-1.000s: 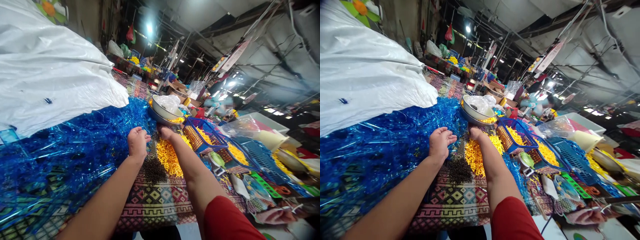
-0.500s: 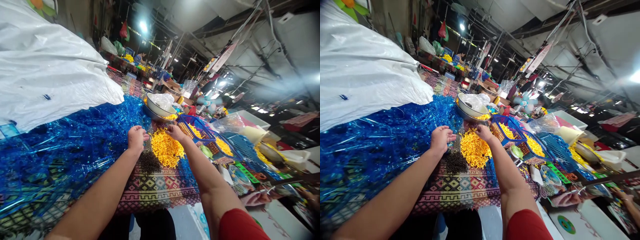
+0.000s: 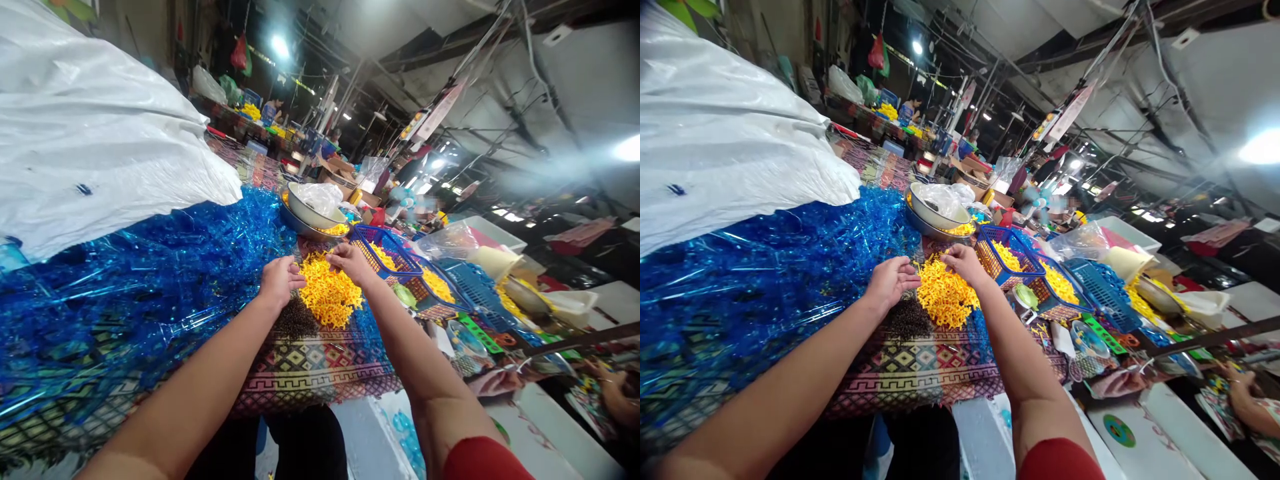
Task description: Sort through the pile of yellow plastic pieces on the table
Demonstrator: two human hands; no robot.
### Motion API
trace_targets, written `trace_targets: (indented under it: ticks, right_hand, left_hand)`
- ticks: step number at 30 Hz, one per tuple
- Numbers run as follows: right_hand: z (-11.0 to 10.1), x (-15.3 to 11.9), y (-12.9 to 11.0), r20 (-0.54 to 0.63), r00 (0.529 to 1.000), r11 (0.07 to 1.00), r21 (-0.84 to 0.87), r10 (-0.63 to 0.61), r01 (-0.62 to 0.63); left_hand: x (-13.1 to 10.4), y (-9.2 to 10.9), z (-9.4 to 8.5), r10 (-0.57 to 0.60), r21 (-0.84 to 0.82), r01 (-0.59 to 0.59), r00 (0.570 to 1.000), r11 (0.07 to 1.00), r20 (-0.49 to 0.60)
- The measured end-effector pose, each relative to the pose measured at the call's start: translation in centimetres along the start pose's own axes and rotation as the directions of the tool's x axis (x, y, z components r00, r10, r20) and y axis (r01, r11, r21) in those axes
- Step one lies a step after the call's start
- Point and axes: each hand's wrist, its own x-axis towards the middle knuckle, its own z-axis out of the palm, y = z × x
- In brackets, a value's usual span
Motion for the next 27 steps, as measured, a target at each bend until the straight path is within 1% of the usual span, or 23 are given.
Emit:
trace_targets:
  ticks: [2,3,4,5,6,7,9,10,11,13,16,18,20,24,27]
  right_hand:
    - [1.3,0.6,-1.2,0.132,0.988,0.997,-0.007,-0.08,0.081]
    - [1.7,1.2,-1.5,0.167,0.98,0.992,-0.051,-0.11,0.12]
    - [2.1,2.0,-1.5,0.167,0.978,0.98,-0.133,-0.122,0.145]
    - [2.3,2.9,-1.2,0.148,0.982,0.955,-0.252,-0.122,0.156]
    - [2.5,3.9,-0.8,0.116,0.987,0.908,-0.393,-0.11,0.147]
    - [2.7,4.9,-0.3,0.09,0.992,0.837,-0.534,-0.088,0.123]
    - [3.2,6.7,0.8,0.083,0.996,0.65,-0.757,-0.007,0.068]
    - [3.7,7.5,1.3,0.088,0.995,0.564,-0.825,0.049,0.045]
    - [4.2,8.2,1.7,0.088,0.991,0.499,-0.866,0.099,0.027]
    - [5.4,9.2,2.4,0.065,0.982,0.425,-0.905,0.175,-0.016]
    - [6.8,10.2,3.1,0.024,0.973,0.411,-0.908,0.23,-0.075]
    - [7.1,10.5,3.4,0.0,0.968,0.413,-0.904,0.251,-0.107]
    - [6.8,10.6,3.5,-0.004,0.965,0.428,-0.896,0.261,-0.119]
    - [5.5,10.2,3.1,0.021,0.962,0.476,-0.872,0.273,-0.116]
    - [5.1,9.8,2.4,0.088,0.964,0.493,-0.869,0.249,-0.048]
  left_hand:
    - [-0.1,0.0,0.0,-0.118,-0.081,0.122,0.992,0.989,0.051]
    - [-0.1,0.2,0.0,-0.176,-0.12,0.183,0.982,0.976,0.067]
    - [0.0,0.3,0.0,-0.22,-0.15,0.228,0.973,0.962,0.068]
    - [0.0,0.5,0.0,-0.241,-0.168,0.246,0.969,0.955,0.048]
    - [0.0,0.7,0.0,-0.234,-0.175,0.233,0.972,0.957,0.014]
    - [0.0,0.9,-0.1,-0.201,-0.171,0.193,0.979,0.966,-0.03]
    - [-0.1,1.3,-0.1,-0.094,-0.147,0.076,0.989,0.986,-0.114]
    - [-0.2,1.4,-0.1,-0.042,-0.139,0.022,0.99,0.99,-0.137]
    - [-0.2,1.5,-0.1,-0.002,-0.136,-0.018,0.989,0.991,-0.148]
    - [-0.3,1.6,-0.1,0.033,-0.138,-0.055,0.987,0.989,-0.157]
    - [-0.4,1.6,0.0,0.029,-0.13,-0.052,0.985,0.99,-0.168]
    - [-0.4,1.5,0.1,0.025,-0.121,-0.047,0.983,0.992,-0.18]
    - [-0.4,1.4,0.1,0.02,-0.12,-0.043,0.982,0.992,-0.187]
    - [-0.3,1.2,0.1,0.011,-0.123,-0.036,0.981,0.992,-0.194]
    - [-0.2,1.2,-0.1,0.011,-0.123,-0.036,0.98,0.992,-0.197]
